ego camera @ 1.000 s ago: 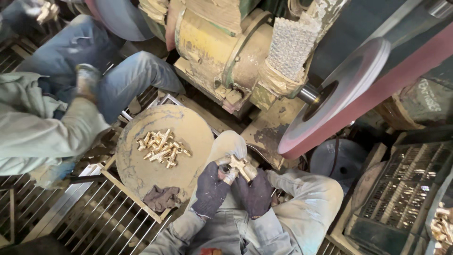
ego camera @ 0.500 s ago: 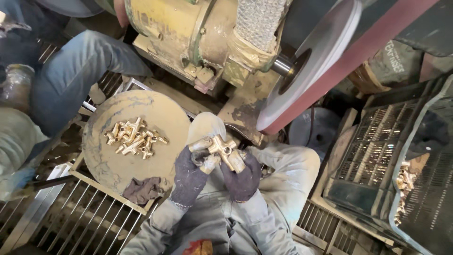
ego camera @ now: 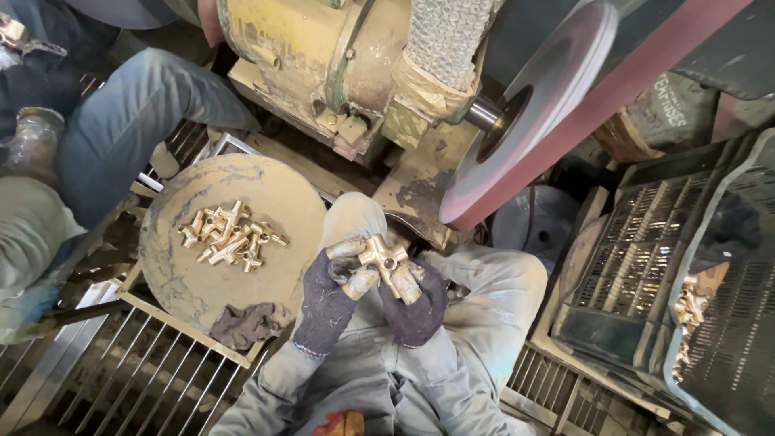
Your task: The person sits on a metal grate floor and uses a rotating grinding wheel to polish small brass-colored metal fittings. They hold the fittings with gloved hands, pressing them against the wheel to smooth the surfaces, then place the finished pieces into a nearby basket.
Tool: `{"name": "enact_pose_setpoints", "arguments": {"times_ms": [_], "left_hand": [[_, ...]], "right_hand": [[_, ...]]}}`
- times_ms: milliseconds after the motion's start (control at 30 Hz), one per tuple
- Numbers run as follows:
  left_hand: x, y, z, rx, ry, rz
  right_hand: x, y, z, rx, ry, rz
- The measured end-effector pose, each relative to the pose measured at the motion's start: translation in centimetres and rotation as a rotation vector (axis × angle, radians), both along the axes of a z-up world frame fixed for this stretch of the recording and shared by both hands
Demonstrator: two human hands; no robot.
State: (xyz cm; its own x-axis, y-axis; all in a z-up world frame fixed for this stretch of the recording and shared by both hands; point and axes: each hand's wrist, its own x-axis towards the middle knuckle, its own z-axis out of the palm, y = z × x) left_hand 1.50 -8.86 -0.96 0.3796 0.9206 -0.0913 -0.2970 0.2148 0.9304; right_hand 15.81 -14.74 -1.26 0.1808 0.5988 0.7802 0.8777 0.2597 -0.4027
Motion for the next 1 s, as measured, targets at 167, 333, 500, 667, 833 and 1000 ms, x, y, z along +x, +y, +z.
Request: {"name": "enact_pose_setpoints", "arguments": {"times_ms": [167, 333, 500, 667, 833, 1000], "left_hand": [[0.1, 0.1, 0.1, 0.044, -0.006, 0.029], [-0.5, 1.1, 2.2, 0.369, 0.287, 0.094], [-1.7, 2.5, 4.7, 0.711, 0.415, 0.030], [-2.4, 3.6, 6.1, 0.869, 0.501, -0.094], [-2.6, 4.0, 6.1, 0.943, 0.506, -0.228], [-1.9, 3.6, 6.2, 0.642, 0.432, -0.228]], "right_hand": [[-0.1, -0.8, -0.4, -0.222, -0.030, -0.032], [-1.1, -1.7, -0.7, -0.299, 0.703, 0.283], [-0.5, -1.2, -1.0, -0.372, 1.046, 0.285], [1.6, -1.0, -0.6, -0.664, 0.853, 0.272], [1.9, -0.9, -0.8, -0.645, 1.300, 0.485], [2.3, -1.3, -1.0, -0.740, 1.073, 0.338]]}}
